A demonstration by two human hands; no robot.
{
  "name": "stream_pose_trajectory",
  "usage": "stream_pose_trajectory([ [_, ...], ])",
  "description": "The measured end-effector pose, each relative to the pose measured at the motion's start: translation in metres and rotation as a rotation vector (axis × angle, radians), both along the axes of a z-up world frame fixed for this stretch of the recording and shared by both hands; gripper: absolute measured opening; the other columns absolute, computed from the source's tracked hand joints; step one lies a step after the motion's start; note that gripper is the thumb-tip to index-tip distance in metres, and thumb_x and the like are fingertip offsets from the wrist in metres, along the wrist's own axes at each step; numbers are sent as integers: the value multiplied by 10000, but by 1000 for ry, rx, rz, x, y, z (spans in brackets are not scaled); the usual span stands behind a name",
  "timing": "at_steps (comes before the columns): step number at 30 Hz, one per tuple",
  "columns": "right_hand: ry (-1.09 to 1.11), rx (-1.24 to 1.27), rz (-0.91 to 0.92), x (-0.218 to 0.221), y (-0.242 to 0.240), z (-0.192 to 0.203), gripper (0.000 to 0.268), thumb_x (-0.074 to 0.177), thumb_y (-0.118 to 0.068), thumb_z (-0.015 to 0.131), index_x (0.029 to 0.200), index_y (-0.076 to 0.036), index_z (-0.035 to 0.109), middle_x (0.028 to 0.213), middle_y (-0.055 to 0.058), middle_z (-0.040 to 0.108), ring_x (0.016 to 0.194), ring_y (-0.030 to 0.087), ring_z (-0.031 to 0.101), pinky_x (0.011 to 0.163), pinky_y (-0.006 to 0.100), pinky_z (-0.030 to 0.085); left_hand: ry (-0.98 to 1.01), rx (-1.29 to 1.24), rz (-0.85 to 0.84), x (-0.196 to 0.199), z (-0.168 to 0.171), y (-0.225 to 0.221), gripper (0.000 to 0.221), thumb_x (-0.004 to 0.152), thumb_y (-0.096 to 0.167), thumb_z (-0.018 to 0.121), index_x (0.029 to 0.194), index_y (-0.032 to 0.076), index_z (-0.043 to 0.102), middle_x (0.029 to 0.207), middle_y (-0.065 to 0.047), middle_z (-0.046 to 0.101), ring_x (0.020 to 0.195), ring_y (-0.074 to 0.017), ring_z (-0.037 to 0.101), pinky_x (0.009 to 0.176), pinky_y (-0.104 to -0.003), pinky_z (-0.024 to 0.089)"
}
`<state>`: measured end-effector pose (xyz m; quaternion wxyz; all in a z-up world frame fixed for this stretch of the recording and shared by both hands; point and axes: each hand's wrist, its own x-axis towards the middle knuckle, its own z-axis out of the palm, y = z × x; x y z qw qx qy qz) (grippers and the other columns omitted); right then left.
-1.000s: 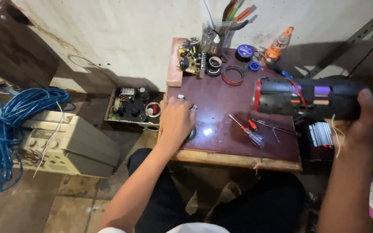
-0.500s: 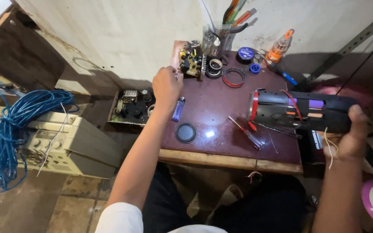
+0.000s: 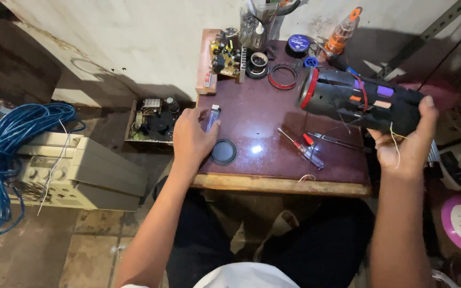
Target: The person is disassembling a portable speaker, specifically removing the speaker driver from the housing using a screwdriver.
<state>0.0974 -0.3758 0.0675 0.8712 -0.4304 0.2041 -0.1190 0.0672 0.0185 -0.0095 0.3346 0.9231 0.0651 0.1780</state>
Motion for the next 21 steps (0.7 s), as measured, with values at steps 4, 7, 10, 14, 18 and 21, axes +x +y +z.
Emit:
stream_pose_trajectory([
  [4,53,-36,-54,-4,14,10,492,655,-517,779,1068,-251,742,1070,-46,802,1033,173,811,789,421,701,67,-56,10,1,5,-5,319,828,268,770,1108,118,739,942,-81,698,861,-276,666,765,-419,515],
  [7,26,-29,-24,-7,16,10,473,680,-505,773,1071,-240,749,1078,-50,805,1043,170,810,816,424,707,46,-21,25,5,8,-9,296,807,284,757,1055,123,761,950,-66,759,883,-298,697,814,-448,517],
  [10,18,-7,-18,-3,9,4,447,703,-509,772,1057,-237,745,1037,-53,793,998,154,797,780,403,694,75,-23,59,7,12,-10,341,783,287,760,1087,132,769,983,-58,786,904,-293,725,792,-438,542],
  [14,-35,-3,15,-2,5,2,472,709,-505,792,1085,-224,744,1074,-27,799,1007,178,797,774,427,681,38,39,126,11,3,0,243,814,267,789,980,94,747,858,-79,729,763,-278,694,642,-404,537],
  [18,-1,25,-34,-2,13,4,482,674,-485,802,1087,-242,746,1104,-15,812,1060,193,811,865,469,705,-39,37,104,9,0,0,385,855,278,799,1166,62,724,988,-130,713,869,-339,696,720,-443,555],
  [21,69,58,-64,-4,26,14,505,655,-464,799,1096,-223,748,1109,-17,813,1059,192,809,850,468,700,-299,65,-49,-7,13,-5,261,888,158,762,1103,25,697,1012,-147,691,926,-329,663,797,-449,539],
])
